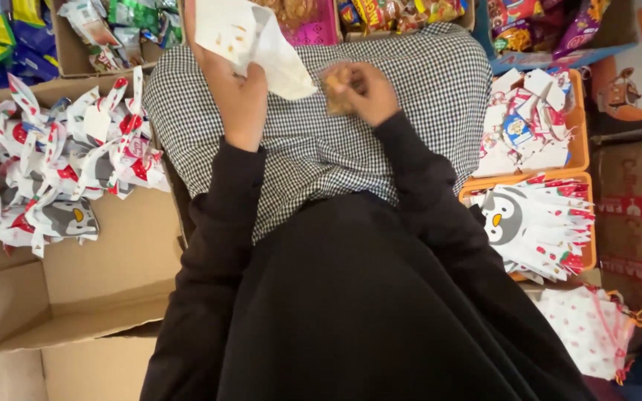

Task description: Packing various snack items into small decorative gift bags while sitting on the floor.

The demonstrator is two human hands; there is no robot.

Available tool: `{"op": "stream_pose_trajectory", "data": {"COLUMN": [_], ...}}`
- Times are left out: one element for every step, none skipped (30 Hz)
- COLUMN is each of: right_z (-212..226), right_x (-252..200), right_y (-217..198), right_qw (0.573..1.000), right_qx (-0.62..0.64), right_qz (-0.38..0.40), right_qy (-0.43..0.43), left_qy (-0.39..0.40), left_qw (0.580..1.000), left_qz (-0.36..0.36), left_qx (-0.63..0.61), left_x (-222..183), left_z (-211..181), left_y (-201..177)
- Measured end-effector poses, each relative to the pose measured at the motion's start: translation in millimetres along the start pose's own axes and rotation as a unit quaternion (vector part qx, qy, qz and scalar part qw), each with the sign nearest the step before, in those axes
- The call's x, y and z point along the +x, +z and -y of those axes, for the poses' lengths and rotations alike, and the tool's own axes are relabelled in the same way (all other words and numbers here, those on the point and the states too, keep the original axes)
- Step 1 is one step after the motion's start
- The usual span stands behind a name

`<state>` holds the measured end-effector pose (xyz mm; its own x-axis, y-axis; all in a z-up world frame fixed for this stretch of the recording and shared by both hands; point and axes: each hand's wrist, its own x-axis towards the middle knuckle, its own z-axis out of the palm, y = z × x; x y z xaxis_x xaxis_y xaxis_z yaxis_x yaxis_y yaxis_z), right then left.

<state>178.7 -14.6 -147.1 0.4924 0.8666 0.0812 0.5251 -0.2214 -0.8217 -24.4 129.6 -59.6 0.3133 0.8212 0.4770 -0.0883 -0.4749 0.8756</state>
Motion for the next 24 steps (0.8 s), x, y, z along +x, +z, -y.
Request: {"op": "stream_pose_trajectory", "data": {"right_z": [0,-1,-1,-5,-7,-10,-11,-11,-12,-15,-18,-20,-10,0,10,24,38,52,62,71,81,87,93,100], "right_x": [3,5,7,11,14,16,12,9,5,1,-4,-9,-13,-16,-19,-21,-23,-26,-27,-27,-27,-28,-30,-32], "right_y": [13,26,38,39,41,43,35,27,18,11,3,-4,-15,-27,-39,-48,-57,-66,-75,-83,-91,-97,-103,-109], "right_qw": [1.000,0.998,0.992,0.992,0.993,0.990,0.990,0.987,0.967,0.968,0.943,0.909,0.910,0.880,0.844,0.845,0.772,0.685,0.686,0.745,0.798,0.798,0.825,0.849], "right_qx": [0.002,-0.052,-0.105,-0.105,-0.066,-0.028,-0.029,0.098,0.223,0.221,0.299,0.375,0.373,0.448,0.520,0.519,0.629,0.726,0.726,0.667,0.602,0.602,0.562,0.520], "right_qz": [0.003,0.025,0.048,0.047,0.042,0.040,0.040,0.015,-0.011,-0.010,-0.056,-0.102,-0.101,-0.079,-0.055,-0.056,-0.017,0.022,0.021,0.024,0.027,0.027,0.050,0.072], "right_qy": [0.002,0.029,0.055,0.055,0.093,0.131,0.131,0.126,0.119,0.120,0.137,0.152,0.152,0.136,0.119,0.118,0.087,0.055,0.055,0.023,-0.010,-0.010,-0.037,-0.064], "left_qy": [-0.003,-0.004,-0.005,-0.004,0.003,0.010,0.009,-0.007,-0.023,-0.025,-0.039,-0.052,-0.053,-0.070,-0.086,-0.085,-0.096,-0.107,-0.107,-0.073,-0.038,-0.037,0.000,0.037], "left_qw": [1.000,1.000,0.999,0.999,1.000,1.000,1.000,1.000,1.000,1.000,0.997,0.990,0.990,0.990,0.989,0.989,0.985,0.980,0.980,0.988,0.990,0.990,0.988,0.985], "left_qz": [0.001,0.005,0.010,0.011,0.018,0.025,0.024,0.015,0.007,0.005,0.027,0.049,0.047,0.053,0.059,0.060,0.075,0.091,0.093,0.114,0.134,0.134,0.152,0.169], "left_qx": [0.003,0.020,0.037,0.036,0.019,0.002,0.002,0.004,0.005,0.004,-0.057,-0.119,-0.120,-0.112,-0.104,-0.106,-0.122,-0.137,-0.139,-0.069,0.001,0.002,-0.007,-0.016], "left_x": [-1,-2,-3,-4,-4,-6,-9,-13,-16,-16,-15,-14,-17,-17,-17,-17,-18,-19,-17,-14,-12,-16,-20,-23], "left_z": [6,12,17,13,9,5,13,21,29,21,12,3,3,3,3,3,3,3,-6,-15,-24,-20,-15,-10], "left_y": [-2,-3,-4,-2,-2,-2,-3,-3,-3,-3,-2,-2,-1,0,2,3,4,6,7,7,7,8,10,11]}}
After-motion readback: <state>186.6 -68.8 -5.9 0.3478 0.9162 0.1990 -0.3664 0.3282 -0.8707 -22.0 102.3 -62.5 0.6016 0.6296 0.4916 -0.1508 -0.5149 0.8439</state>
